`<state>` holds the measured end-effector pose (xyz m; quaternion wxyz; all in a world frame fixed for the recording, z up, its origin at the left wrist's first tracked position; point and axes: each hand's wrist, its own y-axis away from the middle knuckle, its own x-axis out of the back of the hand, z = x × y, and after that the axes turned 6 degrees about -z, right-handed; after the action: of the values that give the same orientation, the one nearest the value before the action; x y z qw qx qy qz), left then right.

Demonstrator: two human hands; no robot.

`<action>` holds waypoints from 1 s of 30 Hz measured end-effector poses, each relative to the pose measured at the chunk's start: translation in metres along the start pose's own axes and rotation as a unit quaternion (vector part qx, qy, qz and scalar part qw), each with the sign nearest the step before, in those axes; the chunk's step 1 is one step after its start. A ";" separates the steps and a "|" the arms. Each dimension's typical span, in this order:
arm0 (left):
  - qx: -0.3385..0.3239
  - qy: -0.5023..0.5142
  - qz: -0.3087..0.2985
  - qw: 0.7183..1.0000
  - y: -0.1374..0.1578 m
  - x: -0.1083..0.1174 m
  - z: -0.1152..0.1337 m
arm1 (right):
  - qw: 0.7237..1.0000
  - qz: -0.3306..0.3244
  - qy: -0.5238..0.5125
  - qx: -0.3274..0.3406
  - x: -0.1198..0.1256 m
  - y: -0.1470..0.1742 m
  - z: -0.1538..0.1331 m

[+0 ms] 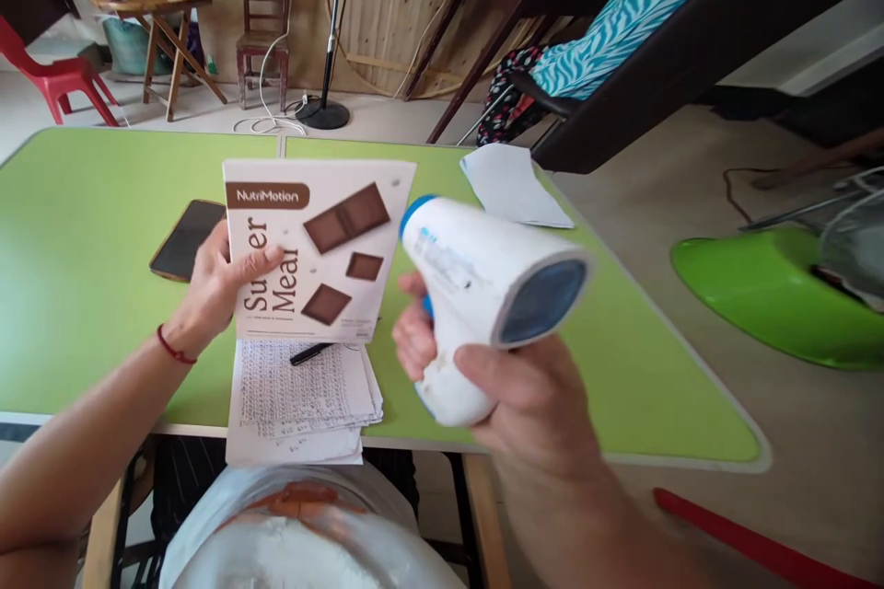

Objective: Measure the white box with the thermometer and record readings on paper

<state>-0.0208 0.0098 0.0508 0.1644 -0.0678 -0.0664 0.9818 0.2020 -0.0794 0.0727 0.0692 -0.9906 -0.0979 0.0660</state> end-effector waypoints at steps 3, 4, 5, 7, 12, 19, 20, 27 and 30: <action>0.025 0.015 0.017 0.999 0.015 0.000 -0.013 | 0.994 -0.024 -0.097 -0.054 -0.026 0.009 0.016; 0.028 0.016 0.026 0.999 0.017 0.002 -0.016 | 0.991 -0.021 -0.117 -0.067 -0.032 0.010 0.022; 0.031 0.017 0.036 0.999 0.018 0.003 -0.020 | 0.988 -0.017 -0.133 -0.078 -0.037 0.010 0.028; 0.038 0.012 0.055 0.998 0.019 0.006 -0.025 | 0.985 -0.005 -0.149 -0.089 -0.044 0.009 0.037; 0.034 -0.009 0.071 0.997 0.019 0.012 -0.034 | 0.986 0.009 -0.143 -0.083 -0.056 0.006 0.051; 0.033 -0.022 0.035 0.999 0.018 0.016 -0.032 | 0.985 0.034 -0.132 -0.102 -0.067 0.001 0.058; 0.033 -0.023 0.033 0.999 0.018 0.016 -0.032 | 0.984 0.030 -0.138 -0.104 -0.068 0.000 0.058; 0.027 -0.018 0.033 0.999 0.018 0.015 -0.034 | 0.977 0.023 -0.194 -0.084 -0.071 0.000 0.063; 0.028 -0.016 0.035 0.999 0.018 0.014 -0.034 | 0.976 0.013 -0.206 -0.070 -0.071 0.000 0.065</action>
<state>-0.0345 0.0018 0.0131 0.1302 -0.0495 -0.0395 0.9895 0.1241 -0.0859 0.0173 -0.0230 -0.9593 -0.1015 0.2624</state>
